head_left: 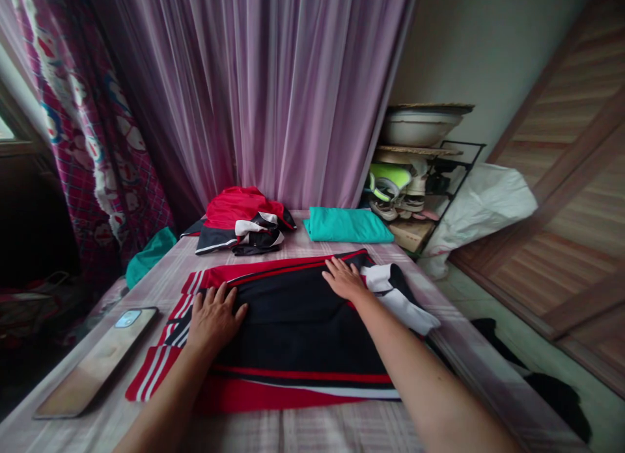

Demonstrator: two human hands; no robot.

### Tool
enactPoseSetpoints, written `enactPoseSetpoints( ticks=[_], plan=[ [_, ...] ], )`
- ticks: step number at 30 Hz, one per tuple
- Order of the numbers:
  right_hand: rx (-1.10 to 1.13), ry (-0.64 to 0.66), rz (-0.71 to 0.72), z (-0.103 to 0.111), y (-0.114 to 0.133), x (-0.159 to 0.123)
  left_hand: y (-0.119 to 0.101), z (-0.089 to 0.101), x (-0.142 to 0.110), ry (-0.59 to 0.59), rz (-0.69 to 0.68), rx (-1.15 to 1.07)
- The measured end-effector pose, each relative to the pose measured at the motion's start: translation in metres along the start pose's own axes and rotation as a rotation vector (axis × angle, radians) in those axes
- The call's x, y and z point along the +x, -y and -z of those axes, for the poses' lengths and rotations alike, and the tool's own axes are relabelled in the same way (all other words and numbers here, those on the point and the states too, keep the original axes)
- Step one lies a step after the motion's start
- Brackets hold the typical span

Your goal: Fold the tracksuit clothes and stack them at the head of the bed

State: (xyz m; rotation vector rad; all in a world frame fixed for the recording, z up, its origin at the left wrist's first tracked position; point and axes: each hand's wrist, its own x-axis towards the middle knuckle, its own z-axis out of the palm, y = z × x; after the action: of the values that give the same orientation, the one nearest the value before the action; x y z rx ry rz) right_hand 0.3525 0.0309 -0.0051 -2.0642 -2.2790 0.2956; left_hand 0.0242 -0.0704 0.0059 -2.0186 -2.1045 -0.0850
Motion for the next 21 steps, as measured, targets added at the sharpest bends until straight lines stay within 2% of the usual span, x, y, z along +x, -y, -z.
enactPoseSetpoints(
  ticks=[2,4,6,8,10,12,15,17,19,21],
  plan=[
    [-0.011,-0.010,-0.125,0.006,-0.017,0.003,0.000,-0.001,0.000,0.003,-0.001,0.007],
    [-0.004,0.003,-0.187,0.014,-0.021,0.005,0.000,-0.003,0.000,0.001,-0.008,0.010],
    [0.011,0.011,-0.201,0.022,-0.014,0.006,0.001,-0.004,0.000,-0.006,-0.015,0.012],
    [0.026,-0.054,-0.209,0.027,-0.001,0.003,0.001,-0.005,0.000,-0.016,-0.021,0.013],
    [0.030,-0.175,-0.178,0.024,0.013,-0.006,0.001,-0.006,0.000,-0.021,-0.024,0.011],
    [0.022,-0.238,-0.062,0.014,0.023,-0.018,0.001,-0.006,-0.001,-0.023,-0.026,0.008],
    [0.001,-0.099,0.102,0.002,0.027,-0.035,0.000,-0.004,-0.001,-0.017,-0.030,0.011],
    [0.001,-0.017,0.101,0.003,0.025,-0.042,0.000,-0.002,-0.002,-0.005,-0.025,0.016],
    [0.019,-0.051,0.069,0.009,0.024,-0.046,0.000,-0.001,-0.002,0.004,-0.026,0.017],
    [0.039,-0.156,0.058,0.013,0.025,-0.053,-0.001,0.001,-0.003,0.002,-0.038,0.014]
  ],
)
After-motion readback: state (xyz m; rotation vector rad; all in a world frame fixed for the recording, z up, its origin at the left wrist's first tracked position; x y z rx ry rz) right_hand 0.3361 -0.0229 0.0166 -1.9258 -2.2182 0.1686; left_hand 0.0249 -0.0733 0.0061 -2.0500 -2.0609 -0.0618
